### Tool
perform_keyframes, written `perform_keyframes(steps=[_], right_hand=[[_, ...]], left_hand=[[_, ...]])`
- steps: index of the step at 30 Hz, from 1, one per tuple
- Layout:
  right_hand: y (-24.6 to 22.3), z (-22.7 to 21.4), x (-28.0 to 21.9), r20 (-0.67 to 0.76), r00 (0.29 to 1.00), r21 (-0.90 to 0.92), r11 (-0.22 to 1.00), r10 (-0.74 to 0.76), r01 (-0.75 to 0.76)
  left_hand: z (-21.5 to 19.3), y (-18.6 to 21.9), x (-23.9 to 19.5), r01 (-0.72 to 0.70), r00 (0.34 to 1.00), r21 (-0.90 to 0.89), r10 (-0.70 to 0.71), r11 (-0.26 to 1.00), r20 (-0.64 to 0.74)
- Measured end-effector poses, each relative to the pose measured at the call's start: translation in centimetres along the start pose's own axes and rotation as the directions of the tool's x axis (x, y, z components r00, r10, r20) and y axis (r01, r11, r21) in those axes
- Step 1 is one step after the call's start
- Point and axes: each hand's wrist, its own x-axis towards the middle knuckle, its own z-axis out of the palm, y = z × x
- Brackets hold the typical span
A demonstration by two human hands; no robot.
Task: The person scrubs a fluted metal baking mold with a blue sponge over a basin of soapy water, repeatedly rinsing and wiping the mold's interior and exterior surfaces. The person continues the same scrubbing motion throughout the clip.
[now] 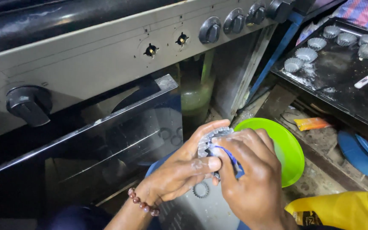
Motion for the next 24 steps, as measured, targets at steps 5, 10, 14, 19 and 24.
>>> perform_keyframes(steps=[5,10,14,19,24], right_hand=[[0.4,0.1,-0.4,-0.004,1.000,-0.117,0.993,0.030,-0.030],[-0.6,-0.8,1.0,-0.054,0.998,-0.034,0.999,-0.041,0.039],[-0.5,-0.1,0.4,-0.009,0.999,0.022,0.999,0.032,-0.031],[-0.1,0.0,0.2,0.016,0.999,-0.099,0.994,0.038,-0.036],[0.5,0.0,0.1,0.098,0.995,-0.114,0.993,0.035,-0.024]], left_hand=[[0.2,-0.1,0.0,-0.077,0.997,-0.005,0.078,0.997,0.012],[-0.2,0.1,0.2,-0.097,0.995,-0.006,0.097,0.995,0.000],[-0.2,-0.2,0.3,-0.101,0.993,-0.070,0.105,0.992,0.061],[-0.2,-0.7,0.4,-0.153,0.982,-0.071,0.160,0.986,0.104],[-0.1,-1.2,0.6,-0.149,0.988,0.015,0.149,0.989,0.029]])
